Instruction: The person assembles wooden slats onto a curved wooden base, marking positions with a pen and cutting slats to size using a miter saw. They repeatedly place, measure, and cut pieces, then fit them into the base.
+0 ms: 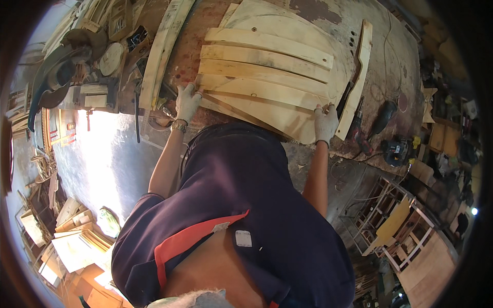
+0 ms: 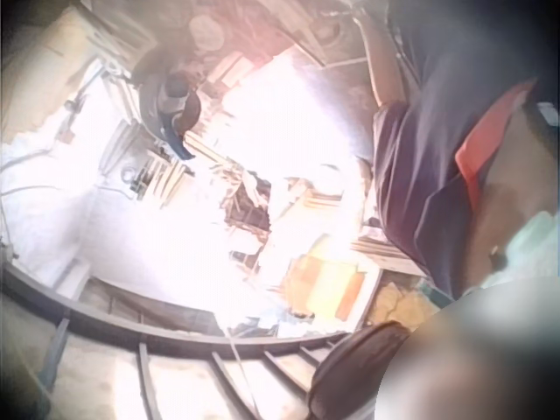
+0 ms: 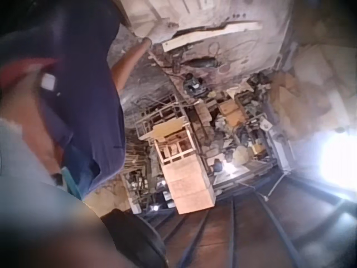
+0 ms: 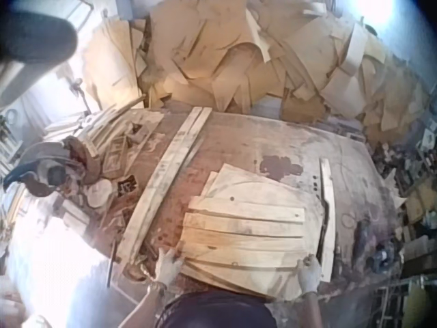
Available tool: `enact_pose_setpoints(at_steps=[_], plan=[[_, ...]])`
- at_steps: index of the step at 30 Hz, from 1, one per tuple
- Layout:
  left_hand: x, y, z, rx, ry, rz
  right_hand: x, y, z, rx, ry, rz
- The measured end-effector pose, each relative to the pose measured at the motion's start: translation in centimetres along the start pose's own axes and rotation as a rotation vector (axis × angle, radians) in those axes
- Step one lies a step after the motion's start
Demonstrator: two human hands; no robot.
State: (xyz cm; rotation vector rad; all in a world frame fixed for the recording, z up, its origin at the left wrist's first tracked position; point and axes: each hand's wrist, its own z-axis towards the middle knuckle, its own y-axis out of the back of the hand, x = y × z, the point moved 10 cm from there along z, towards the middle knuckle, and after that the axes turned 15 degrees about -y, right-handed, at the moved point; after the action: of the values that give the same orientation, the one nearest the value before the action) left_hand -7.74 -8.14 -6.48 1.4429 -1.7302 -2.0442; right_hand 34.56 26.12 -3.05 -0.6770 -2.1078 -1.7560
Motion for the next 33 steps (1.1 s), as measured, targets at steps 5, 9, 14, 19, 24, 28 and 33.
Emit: enact_pose_setpoints(at_steps=[5, 9, 14, 19, 24, 28, 33], plan=[[-0.7, 0.4, 2.0, -0.005, -0.145, 0.207, -0.9, -1.4, 3.6, 0.009, 0.015, -0.112], [-1.2, -2.3, 3.0, 0.094, -0.306, 0.071, -1.7, -2.5, 4.8, 0.002, -0.026, -0.024], [-0.6, -3.0, 2.7, 0.085, -0.320, 0.004, -2.5, -2.2, 3.6, 0.009, -0.177, -0.082], [-1.0, -1.8, 3.0, 0.029, -0.327, -0.017, -2.4, -2.3, 4.0, -0.011, -0.166, -0.068], [0.2, -2.1, 3.4, 0.103, -0.152, -0.254, -4.5, -4.2, 5.9, 0.038, -0.183, 0.166], [1.1, -2.7, 3.1, 0.113, -0.133, -0.299, -5.9, -3.6, 5.2, 0.050, -0.159, 0.180], [1.3, -2.2, 2.8, 0.004, -0.299, -0.381, -7.4, -2.4, 1.8, 0.063, -0.217, 0.297]])
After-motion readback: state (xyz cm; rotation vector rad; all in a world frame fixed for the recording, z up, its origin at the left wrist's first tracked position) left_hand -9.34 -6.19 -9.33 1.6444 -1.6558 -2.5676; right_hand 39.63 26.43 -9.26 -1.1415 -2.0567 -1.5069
